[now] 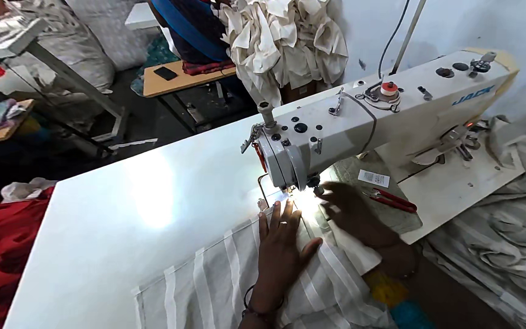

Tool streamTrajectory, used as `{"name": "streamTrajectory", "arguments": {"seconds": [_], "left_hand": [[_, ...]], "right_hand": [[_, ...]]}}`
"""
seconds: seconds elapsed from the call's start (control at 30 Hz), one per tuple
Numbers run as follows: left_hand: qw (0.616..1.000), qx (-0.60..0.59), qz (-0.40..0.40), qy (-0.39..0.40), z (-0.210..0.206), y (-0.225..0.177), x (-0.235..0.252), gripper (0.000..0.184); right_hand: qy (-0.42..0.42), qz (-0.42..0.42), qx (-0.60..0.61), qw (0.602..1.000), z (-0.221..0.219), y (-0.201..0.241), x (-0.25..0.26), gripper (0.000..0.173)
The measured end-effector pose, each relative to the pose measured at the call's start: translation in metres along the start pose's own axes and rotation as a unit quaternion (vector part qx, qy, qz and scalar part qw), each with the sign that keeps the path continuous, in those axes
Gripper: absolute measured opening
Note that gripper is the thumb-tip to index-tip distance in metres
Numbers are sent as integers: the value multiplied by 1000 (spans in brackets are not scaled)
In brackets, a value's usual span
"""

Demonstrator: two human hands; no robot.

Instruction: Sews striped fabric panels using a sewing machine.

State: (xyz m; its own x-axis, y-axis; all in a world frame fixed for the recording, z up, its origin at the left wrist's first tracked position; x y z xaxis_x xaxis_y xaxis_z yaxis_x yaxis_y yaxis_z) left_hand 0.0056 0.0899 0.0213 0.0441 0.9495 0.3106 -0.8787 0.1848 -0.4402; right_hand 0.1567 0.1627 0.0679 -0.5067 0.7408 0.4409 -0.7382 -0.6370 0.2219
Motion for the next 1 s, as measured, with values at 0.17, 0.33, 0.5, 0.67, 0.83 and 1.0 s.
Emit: {"name": "streamTrajectory", "arguments": {"seconds": [0.17,0.33,0.5,0.67,0.83,1.0], "left_hand": [[1000,-6,12,7,2,5,7,88],[1000,4,18,8,-1,-2,2,89],[1000,-1,15,-8,-1,4,10,91],[999,-2,21,-35,5,9,17,93],[977,97,171,-82,67,91,-68,97],[923,50,366,-110,137,191,-122,99]], "right_hand": [[-88,-199,-170,961,89,-146,-53,38],[-45,-160,-149,975,76,-189,-73,34],[-199,-170,-139,955,117,-119,-57,39],[-83,6,-44,996,25,42,-63,29],[-50,61,-62,995,-17,55,-99,33],[-81,80,-71,991,-20,51,-104,35]]}}
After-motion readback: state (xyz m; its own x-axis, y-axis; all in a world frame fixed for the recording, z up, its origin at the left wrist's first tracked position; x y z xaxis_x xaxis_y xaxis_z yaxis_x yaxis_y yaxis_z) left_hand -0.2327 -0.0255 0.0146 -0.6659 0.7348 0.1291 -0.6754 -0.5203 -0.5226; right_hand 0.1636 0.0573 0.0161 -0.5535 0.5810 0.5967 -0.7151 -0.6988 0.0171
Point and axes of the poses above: each hand's wrist, its own x-axis towards the middle knuckle, its own z-axis out of the back of the hand, y = z × x, the point moved 9 cm from there along x, towards the middle knuckle, and after that the axes turned 14 degrees about -x, right-handed, at the moved point
